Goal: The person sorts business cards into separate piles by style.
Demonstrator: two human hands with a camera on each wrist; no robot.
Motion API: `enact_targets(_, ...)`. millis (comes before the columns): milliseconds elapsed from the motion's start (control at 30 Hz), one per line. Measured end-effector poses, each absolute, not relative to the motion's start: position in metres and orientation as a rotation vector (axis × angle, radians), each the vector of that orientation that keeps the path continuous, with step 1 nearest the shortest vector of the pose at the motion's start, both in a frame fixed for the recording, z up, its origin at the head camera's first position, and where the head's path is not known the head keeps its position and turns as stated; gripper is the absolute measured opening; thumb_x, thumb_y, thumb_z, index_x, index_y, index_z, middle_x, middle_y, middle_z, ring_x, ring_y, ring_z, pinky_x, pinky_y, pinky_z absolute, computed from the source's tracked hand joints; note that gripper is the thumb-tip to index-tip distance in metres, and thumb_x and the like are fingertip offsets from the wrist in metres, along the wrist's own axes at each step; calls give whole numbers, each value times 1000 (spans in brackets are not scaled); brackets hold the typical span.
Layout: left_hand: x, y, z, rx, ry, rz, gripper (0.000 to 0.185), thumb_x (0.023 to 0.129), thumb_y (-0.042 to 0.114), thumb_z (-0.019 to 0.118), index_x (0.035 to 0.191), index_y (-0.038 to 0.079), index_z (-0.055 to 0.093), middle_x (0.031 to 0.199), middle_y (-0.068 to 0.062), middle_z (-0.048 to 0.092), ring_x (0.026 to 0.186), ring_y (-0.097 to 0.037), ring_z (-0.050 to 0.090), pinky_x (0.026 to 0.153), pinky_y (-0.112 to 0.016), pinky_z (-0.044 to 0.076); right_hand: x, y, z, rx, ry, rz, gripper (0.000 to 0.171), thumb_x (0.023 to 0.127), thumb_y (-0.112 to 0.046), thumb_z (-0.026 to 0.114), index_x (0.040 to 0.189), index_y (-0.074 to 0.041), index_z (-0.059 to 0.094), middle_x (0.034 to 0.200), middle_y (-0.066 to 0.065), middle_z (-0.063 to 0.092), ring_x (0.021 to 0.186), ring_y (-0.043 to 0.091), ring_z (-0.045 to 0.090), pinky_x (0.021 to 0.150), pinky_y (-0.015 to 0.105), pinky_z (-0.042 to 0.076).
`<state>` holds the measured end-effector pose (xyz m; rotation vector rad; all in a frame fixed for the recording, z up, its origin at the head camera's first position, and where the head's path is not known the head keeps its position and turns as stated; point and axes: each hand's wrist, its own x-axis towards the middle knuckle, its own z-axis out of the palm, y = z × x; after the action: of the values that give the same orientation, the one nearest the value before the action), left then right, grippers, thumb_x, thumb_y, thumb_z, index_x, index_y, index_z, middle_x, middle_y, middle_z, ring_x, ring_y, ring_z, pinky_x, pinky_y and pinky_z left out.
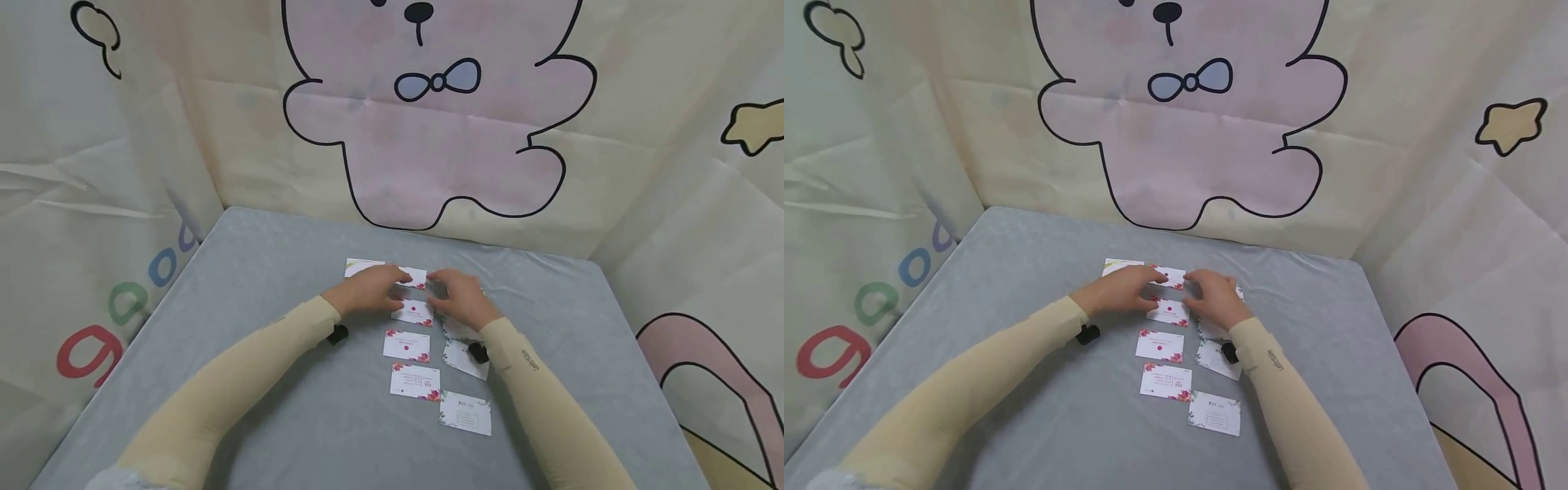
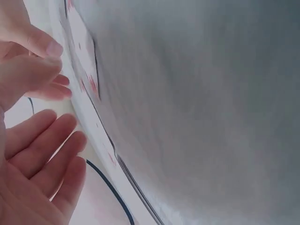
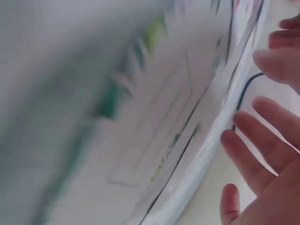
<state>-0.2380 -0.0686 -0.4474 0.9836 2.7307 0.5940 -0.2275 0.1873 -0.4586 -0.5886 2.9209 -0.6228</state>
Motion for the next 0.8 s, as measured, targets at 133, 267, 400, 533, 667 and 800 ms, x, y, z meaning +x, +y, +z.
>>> enact_targets(133, -224, -67, -447, 1025, 2693, 563, 60, 96, 29, 83, 149, 7, 64, 134, -5, 73, 115, -20, 66, 110, -40, 53, -206, 189, -456, -656, 2897, -586, 55, 95, -33, 84, 144, -14, 68, 146, 8, 69, 142, 32, 60, 113, 66, 31)
enact_targets(267, -217, -69, -451, 1007, 2711, 508, 59, 95, 30, 84, 147, 8, 65, 132, -4, 73, 113, -19, 64, 111, -39, 53, -194, 184, -457, -700, 2878, -517, 58, 93, -35, 86, 144, -14, 68, 145, 7, 70, 140, 29, 62, 105, 62, 33)
enact_targets(400, -215, -70, -455, 1008, 2704, 515, 54, 96, 29, 85, 143, 9, 67, 126, -4, 73, 111, -18, 64, 107, -39, 54, -189, 182, -459, -685, 2894, -485, 56, 93, -33, 87, 143, -14, 69, 143, 6, 71, 137, 28, 63, 103, 62, 34)
enact_targets(533, -215, -71, -456, 1014, 2701, 539, 53, 95, 27, 86, 141, 8, 67, 119, -4, 70, 103, -17, 60, 100, -38, 54, -187, 182, -460, -664, 2897, -500, 55, 94, -32, 87, 142, -14, 69, 142, 6, 72, 136, 28, 64, 105, 63, 35)
enact_targets(667, -216, -71, -456, 1017, 2713, 537, 53, 95, 27, 86, 141, 7, 68, 122, -4, 70, 105, -17, 60, 102, -37, 54, -185, 185, -461, -665, 2908, -524, 54, 94, -32, 86, 142, -14, 69, 142, 6, 72, 136, 29, 65, 103, 62, 36)
enact_targets(800, -217, -70, -455, 1023, 2715, 510, 47, 96, 27, 84, 138, 10, 70, 118, -3, 71, 102, -17, 60, 100, -37, 53, -183, 185, -461, -656, 2910, -543, 54, 94, -32, 86, 143, -15, 69, 143, 6, 71, 137, 28, 64, 104, 61, 36)
